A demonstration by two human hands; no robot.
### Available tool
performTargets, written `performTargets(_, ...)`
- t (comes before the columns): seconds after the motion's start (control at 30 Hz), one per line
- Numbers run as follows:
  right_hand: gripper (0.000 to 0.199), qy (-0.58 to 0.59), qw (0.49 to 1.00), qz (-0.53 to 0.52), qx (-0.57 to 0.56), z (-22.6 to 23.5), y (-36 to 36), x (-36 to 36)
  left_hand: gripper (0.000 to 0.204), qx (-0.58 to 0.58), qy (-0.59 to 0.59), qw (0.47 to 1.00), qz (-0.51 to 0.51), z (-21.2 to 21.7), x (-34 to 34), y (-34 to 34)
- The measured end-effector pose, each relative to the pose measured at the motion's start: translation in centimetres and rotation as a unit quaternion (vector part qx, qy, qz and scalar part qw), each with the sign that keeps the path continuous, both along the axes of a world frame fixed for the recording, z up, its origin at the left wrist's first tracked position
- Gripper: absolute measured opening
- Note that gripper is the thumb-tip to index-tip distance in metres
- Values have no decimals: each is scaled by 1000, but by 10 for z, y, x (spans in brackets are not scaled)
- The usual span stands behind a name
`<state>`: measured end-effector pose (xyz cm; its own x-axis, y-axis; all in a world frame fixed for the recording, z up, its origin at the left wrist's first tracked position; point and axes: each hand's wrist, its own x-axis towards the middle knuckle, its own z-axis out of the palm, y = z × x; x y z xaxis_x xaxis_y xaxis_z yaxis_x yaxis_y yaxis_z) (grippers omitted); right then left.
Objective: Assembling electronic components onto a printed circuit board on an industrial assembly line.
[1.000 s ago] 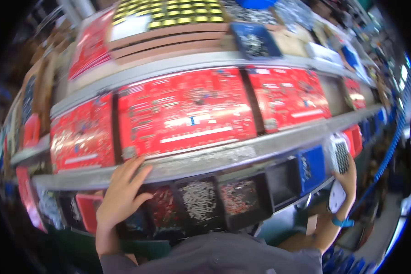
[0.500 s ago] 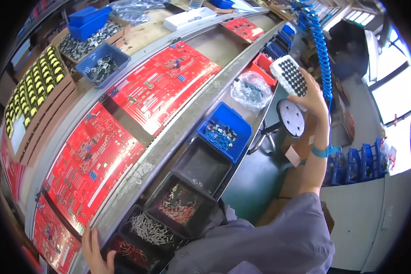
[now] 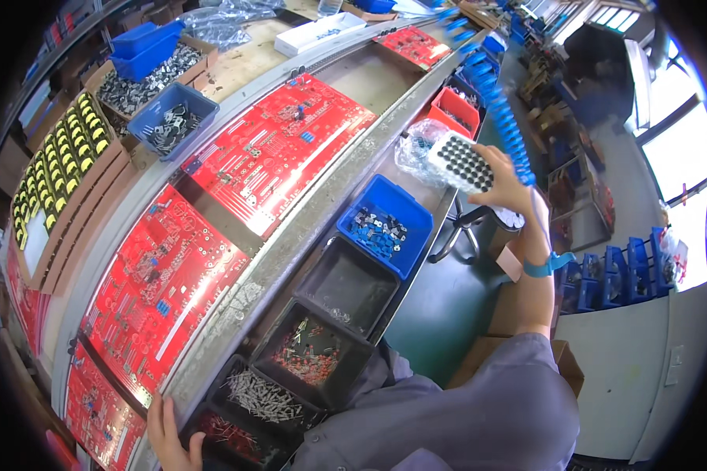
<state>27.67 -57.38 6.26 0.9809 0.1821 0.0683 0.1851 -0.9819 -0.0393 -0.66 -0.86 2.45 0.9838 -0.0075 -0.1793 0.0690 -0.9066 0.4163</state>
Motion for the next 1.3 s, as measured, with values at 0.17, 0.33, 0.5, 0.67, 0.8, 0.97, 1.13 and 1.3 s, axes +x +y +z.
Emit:
performTargets(0.17,92,55,998,-1,-23,-16,41,-6,60,9,3,1000,4,2,-3,0)
performTargets(0.33,96,56,997,21,-40,-43,34,0,72,-7,1,999,32,-17,-13,4)
performTargets(0.5,96,63,997,19,-40,-48,51,3,54,25,-40,999,11,-3,1,-9)
performTargets(0.67,88,39,999,38,3,-70,52,21,69,7,-11,999,42,-8,-18,2)
performTargets(0.8,83,77,991,28,106,-72,52,18,72,8,-10,998,54,-14,-8,2)
performTargets(0.97,90,155,976,32,147,-64,36,37,70,7,-30,998,57,-13,-14,6)
performTargets(1.13,60,22,972,189,137,-12,111,65,71,10,-49,997,52,-13,-18,5)
performTargets(1.3,28,-40,923,328,198,4,276,98,73,9,-28,998,64,-15,-19,5)
